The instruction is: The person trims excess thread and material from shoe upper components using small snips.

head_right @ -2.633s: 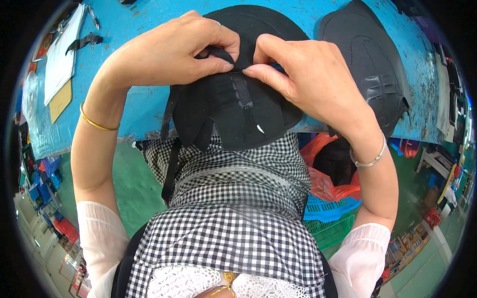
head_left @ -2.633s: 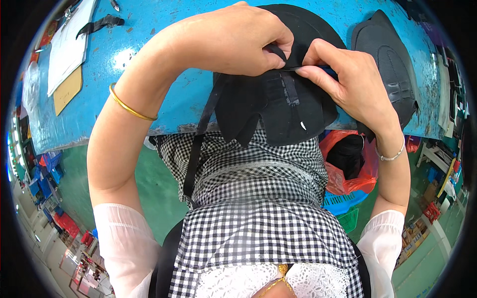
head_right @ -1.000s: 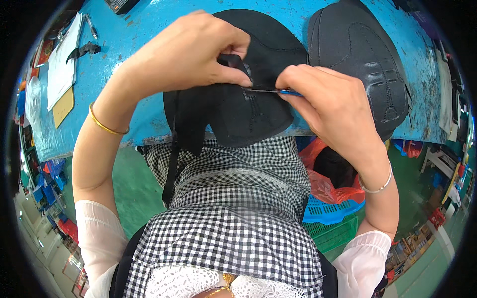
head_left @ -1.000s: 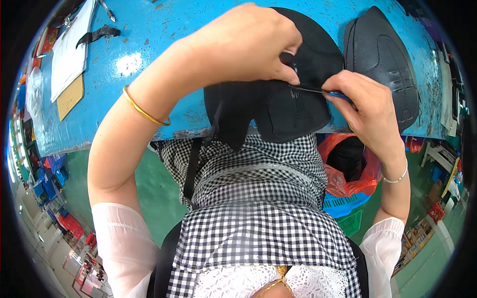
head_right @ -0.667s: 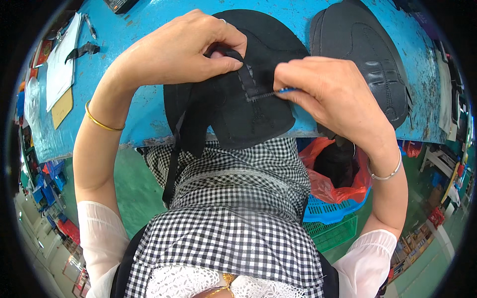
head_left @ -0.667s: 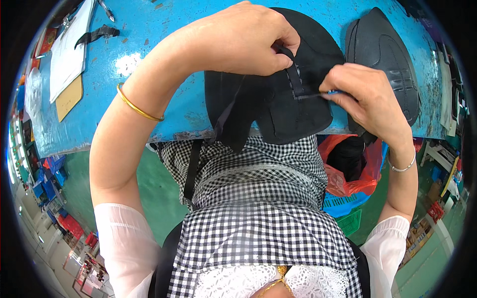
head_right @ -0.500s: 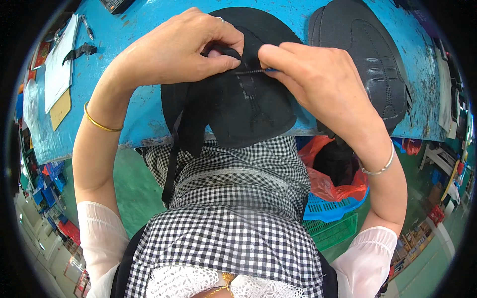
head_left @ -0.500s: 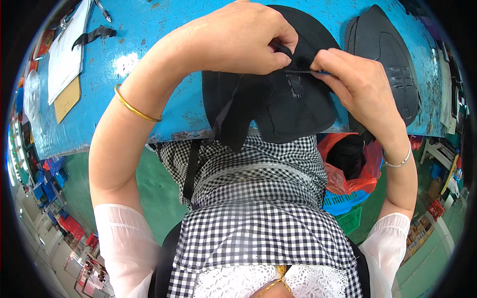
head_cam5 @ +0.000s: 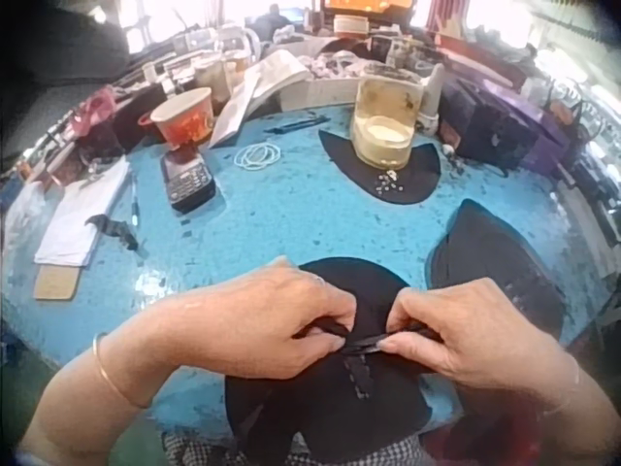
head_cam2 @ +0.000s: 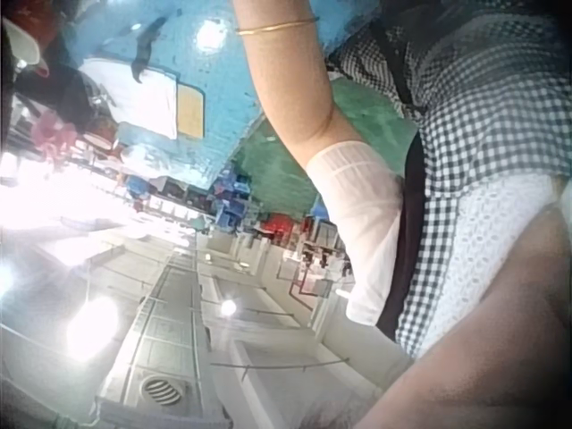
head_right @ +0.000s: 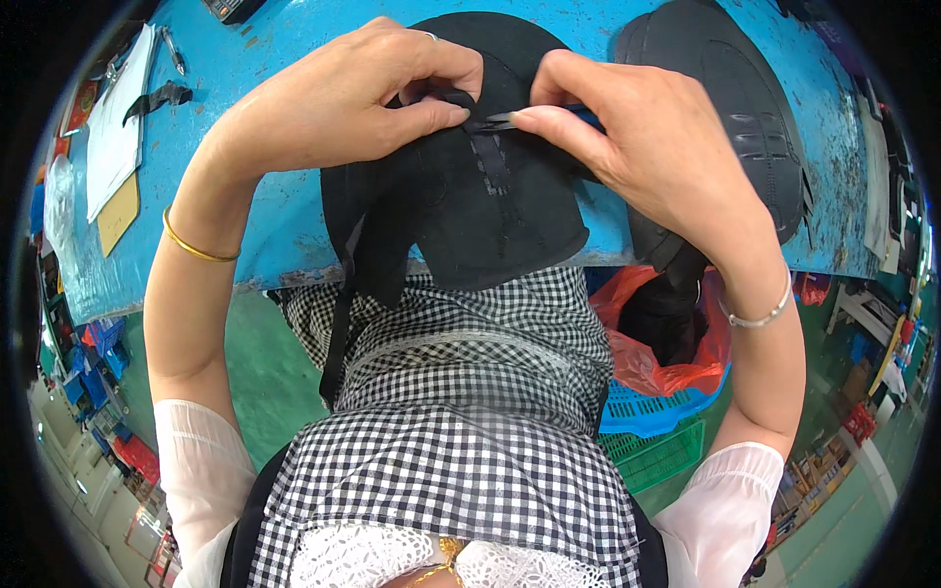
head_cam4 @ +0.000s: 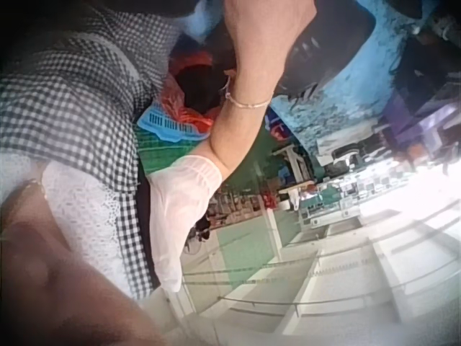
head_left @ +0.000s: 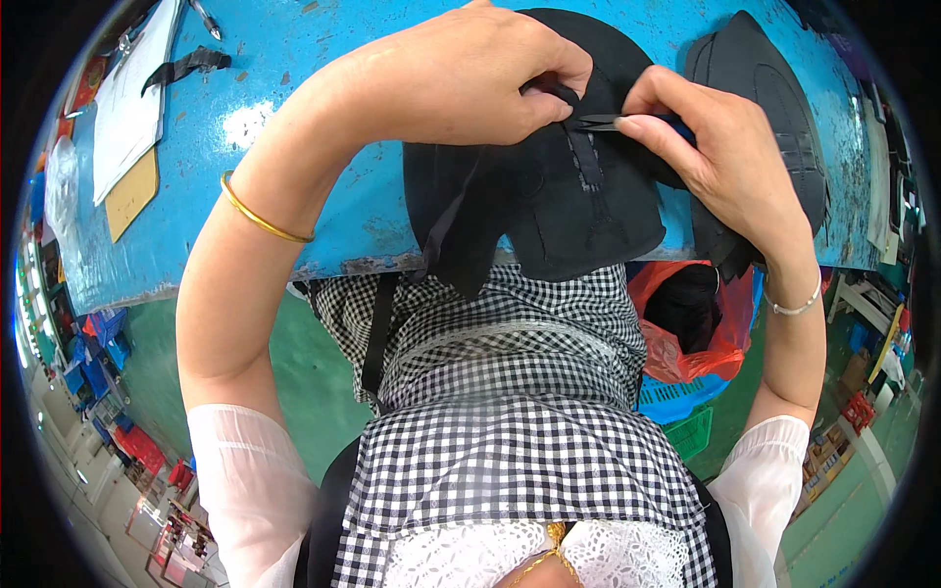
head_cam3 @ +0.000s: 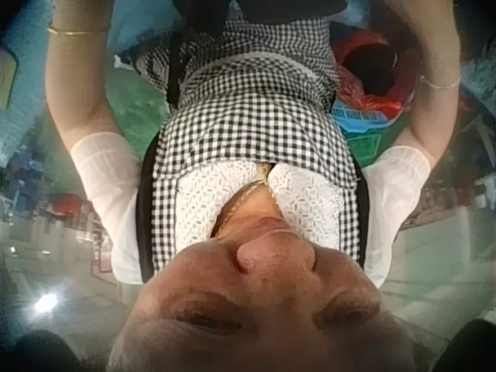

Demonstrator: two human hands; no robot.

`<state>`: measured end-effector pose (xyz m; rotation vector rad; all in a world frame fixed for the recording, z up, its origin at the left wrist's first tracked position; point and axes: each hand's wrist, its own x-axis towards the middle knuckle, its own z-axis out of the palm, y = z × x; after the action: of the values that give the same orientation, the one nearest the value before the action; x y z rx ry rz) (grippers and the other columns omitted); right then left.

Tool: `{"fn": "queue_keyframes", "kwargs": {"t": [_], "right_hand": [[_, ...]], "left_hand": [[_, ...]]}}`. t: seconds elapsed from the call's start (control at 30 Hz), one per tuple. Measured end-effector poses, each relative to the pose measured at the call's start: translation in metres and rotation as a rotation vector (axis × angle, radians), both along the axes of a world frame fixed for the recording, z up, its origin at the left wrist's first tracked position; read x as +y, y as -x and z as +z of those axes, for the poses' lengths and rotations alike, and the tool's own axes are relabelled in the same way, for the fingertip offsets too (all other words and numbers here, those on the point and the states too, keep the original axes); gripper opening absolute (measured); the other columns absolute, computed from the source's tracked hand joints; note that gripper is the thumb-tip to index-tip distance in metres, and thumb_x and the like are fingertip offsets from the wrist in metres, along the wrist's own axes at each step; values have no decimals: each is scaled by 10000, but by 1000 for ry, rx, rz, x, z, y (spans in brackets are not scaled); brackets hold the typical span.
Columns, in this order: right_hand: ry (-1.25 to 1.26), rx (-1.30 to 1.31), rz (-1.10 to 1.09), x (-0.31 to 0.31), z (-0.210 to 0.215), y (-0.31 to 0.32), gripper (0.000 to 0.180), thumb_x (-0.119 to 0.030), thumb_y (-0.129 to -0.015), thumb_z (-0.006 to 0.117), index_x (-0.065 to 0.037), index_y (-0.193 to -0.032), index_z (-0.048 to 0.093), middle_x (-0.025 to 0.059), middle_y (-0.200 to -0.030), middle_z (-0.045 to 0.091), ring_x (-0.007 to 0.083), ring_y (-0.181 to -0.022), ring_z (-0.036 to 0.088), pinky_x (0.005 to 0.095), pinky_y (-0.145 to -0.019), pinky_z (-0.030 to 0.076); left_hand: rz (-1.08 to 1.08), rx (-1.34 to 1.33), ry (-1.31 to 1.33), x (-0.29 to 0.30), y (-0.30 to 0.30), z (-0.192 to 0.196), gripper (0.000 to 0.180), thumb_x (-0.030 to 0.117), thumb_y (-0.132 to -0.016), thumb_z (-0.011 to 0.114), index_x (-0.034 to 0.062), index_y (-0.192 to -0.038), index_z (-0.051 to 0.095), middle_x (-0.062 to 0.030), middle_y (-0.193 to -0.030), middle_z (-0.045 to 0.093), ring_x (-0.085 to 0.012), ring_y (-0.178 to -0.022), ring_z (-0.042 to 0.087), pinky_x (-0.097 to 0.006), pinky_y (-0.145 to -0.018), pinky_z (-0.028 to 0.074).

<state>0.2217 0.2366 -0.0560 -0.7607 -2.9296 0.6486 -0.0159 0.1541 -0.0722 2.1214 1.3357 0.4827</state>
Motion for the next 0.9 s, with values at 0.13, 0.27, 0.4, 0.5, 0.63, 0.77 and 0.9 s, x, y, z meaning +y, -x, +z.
{"fn": "queue_keyframes", "kwargs": {"t": [0.13, 0.27, 0.4, 0.5, 0.63, 0.77, 0.9], "right_hand": [[-24, 81, 21, 3, -1, 0, 302, -376, -921, 657, -78, -902, 616, 105, -666, 590, 299, -621, 600, 396, -581, 441], [-18, 73, 49, 1, -10, 8, 296, -364, -914, 670, -75, -890, 612, 107, -661, 585, 305, -608, 584, 396, -569, 435], [-41, 33, -22, -1, -9, 5, 287, -359, -935, 649, -78, -894, 607, 109, -663, 579, 304, -621, 594, 391, -570, 443], [66, 211, -31, -16, 5, 0, 186, -245, -915, 673, -74, -904, 599, 106, -704, 597, 303, -654, 615, 377, -581, 463], [-129, 192, 125, -51, 10, -2, 318, 32, -769, 699, -20, -1070, 611, 133, -1072, 710, 285, -828, 705, 343, -685, 563], [-369, -58, 53, -94, -6, 10, 496, -122, -705, 804, -24, -1152, 614, 143, -1307, 630, 165, -587, 650, 283, -518, 521], [-460, -67, -4, -100, -16, 18, 411, -132, -746, 792, -38, -1107, 621, 133, -1242, 659, 170, -556, 628, 285, -501, 505]], "left_hand": [[16, 17, -89, -3, 1, -2, 183, 177, -905, 673, 65, -1050, 678, -88, -931, 669, -235, -803, 564, -345, -761, 480], [-7, 23, -136, -2, 1, -6, 195, 193, -924, 665, 66, -1072, 672, -79, -945, 666, -240, -799, 555, -325, -761, 478], [46, -18, 86, 0, 1, -7, 166, 182, -938, 644, 51, -1039, 654, -47, -872, 640, -207, -728, 541, -313, -708, 469], [109, -297, -238, -10, 4, -10, 119, 149, -942, 624, 34, -971, 632, 5, -742, 548, -123, -632, 467, -269, -598, 403], [495, -971, 445, -41, 14, 15, 113, 115, -962, 649, 3, -944, 649, 23, -805, 622, -10, -691, 520, -137, -681, 425], [493, -1204, 380, -75, 21, 3, 71, 80, -932, 644, 20, -957, 615, 78, -748, 508, -11, -691, 454, -177, -581, 337], [500, -870, 183, -105, 0, 1, 58, -11, -877, 658, -12, -931, 638, 48, -781, 560, -5, -694, 473, -188, -571, 353]]}}
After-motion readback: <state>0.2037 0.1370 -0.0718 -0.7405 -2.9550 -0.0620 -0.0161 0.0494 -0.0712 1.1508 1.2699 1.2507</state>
